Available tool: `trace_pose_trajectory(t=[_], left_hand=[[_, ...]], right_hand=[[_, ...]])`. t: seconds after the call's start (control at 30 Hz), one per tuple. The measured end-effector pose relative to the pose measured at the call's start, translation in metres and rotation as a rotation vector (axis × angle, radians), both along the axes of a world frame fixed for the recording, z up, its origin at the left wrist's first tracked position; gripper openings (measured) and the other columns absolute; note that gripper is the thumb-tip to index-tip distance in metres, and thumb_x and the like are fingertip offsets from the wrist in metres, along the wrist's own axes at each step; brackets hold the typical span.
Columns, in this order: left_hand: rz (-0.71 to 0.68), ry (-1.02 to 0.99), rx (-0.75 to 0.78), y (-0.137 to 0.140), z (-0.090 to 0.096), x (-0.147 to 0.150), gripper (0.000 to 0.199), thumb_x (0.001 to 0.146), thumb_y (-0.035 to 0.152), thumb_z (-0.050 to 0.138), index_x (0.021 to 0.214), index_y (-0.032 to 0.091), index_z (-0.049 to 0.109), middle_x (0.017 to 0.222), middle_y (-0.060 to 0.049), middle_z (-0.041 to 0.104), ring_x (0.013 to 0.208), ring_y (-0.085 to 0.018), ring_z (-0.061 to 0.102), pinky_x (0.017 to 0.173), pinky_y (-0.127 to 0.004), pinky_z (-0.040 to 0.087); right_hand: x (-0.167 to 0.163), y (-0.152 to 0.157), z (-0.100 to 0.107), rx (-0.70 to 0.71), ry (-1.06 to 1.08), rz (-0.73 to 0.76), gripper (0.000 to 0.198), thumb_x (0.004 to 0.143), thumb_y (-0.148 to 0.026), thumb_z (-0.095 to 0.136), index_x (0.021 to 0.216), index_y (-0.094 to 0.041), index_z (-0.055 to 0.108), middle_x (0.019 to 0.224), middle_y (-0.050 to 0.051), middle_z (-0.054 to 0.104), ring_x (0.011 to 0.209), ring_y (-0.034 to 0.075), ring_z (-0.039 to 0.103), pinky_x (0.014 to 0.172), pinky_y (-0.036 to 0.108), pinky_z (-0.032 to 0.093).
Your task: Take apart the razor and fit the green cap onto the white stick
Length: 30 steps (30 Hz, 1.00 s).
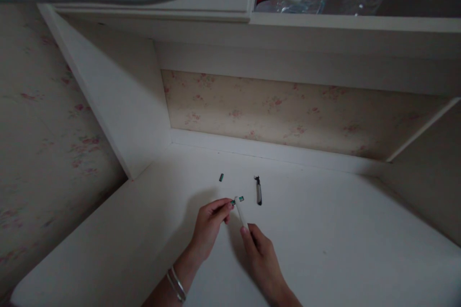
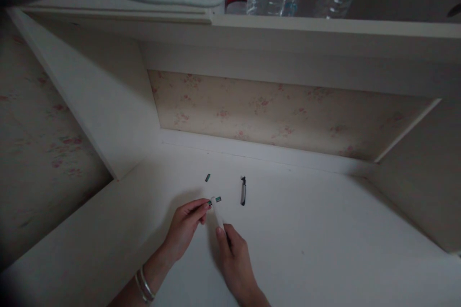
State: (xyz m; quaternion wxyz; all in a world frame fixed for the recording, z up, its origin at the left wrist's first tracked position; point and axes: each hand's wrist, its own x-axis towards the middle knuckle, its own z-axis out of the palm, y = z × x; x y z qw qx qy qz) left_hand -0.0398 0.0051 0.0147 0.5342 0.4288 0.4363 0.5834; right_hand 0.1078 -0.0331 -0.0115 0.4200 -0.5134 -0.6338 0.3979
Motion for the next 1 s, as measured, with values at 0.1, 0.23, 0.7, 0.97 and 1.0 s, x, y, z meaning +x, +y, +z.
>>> trace_pose_trajectory(t=[0.1,0.23,0.7,0.97,1.0], left_hand=[[-0.011,0.033,0.003,-0.0002,0.0006,0.0004,0.027,0.078,0.035,0.064,0.093,0.014,0.071,0.062,0.000,0.055,0.060,-0.011,0.044,0.056,-0.023,0.035],[-0.009,0.021,-0.011,0.0001,-0.0001,0.0005,0.028,0.077,0.035,0.065,0.094,0.014,0.071,0.069,-0.002,0.060,0.061,-0.012,0.046,0.057,-0.023,0.036],[-0.013,0.030,-0.020,0.0006,-0.0025,0.0008,0.026,0.077,0.035,0.064,0.090,0.013,0.070,0.065,-0.001,0.057,0.060,-0.012,0.045,0.057,-0.023,0.035],[0.004,0.029,-0.018,0.0010,-0.0014,0.0006,0.029,0.075,0.037,0.066,0.092,0.014,0.070,0.069,-0.002,0.060,0.060,-0.012,0.046,0.057,-0.023,0.036],[0.006,0.034,-0.018,0.0010,-0.0013,0.0007,0.029,0.075,0.037,0.066,0.092,0.014,0.070,0.068,-0.002,0.060,0.060,-0.012,0.046,0.057,-0.023,0.036]], right_hand=[[0.0000,0.0003,0.0000,-0.019,0.003,0.058,0.038,0.092,-0.048,0.040,0.083,-0.017,0.060,0.067,-0.001,0.052,0.063,0.015,0.046,0.056,0.022,0.035],[0.0037,0.0034,0.0018,-0.013,0.014,-0.051,0.038,0.091,-0.050,0.041,0.079,-0.017,0.057,0.065,-0.002,0.050,0.061,0.015,0.044,0.054,0.022,0.033],[-0.0001,0.0022,0.0036,-0.024,0.036,-0.006,0.037,0.092,-0.048,0.041,0.079,-0.017,0.058,0.065,-0.001,0.051,0.062,0.015,0.045,0.055,0.022,0.034],[-0.0005,0.0038,0.0042,-0.027,0.019,-0.062,0.040,0.091,-0.050,0.040,0.077,-0.017,0.057,0.063,-0.002,0.049,0.060,0.014,0.044,0.054,0.022,0.034],[-0.0004,0.0036,0.0045,-0.027,0.020,-0.049,0.040,0.091,-0.050,0.040,0.078,-0.017,0.058,0.063,-0.002,0.049,0.060,0.014,0.044,0.054,0.022,0.034]])
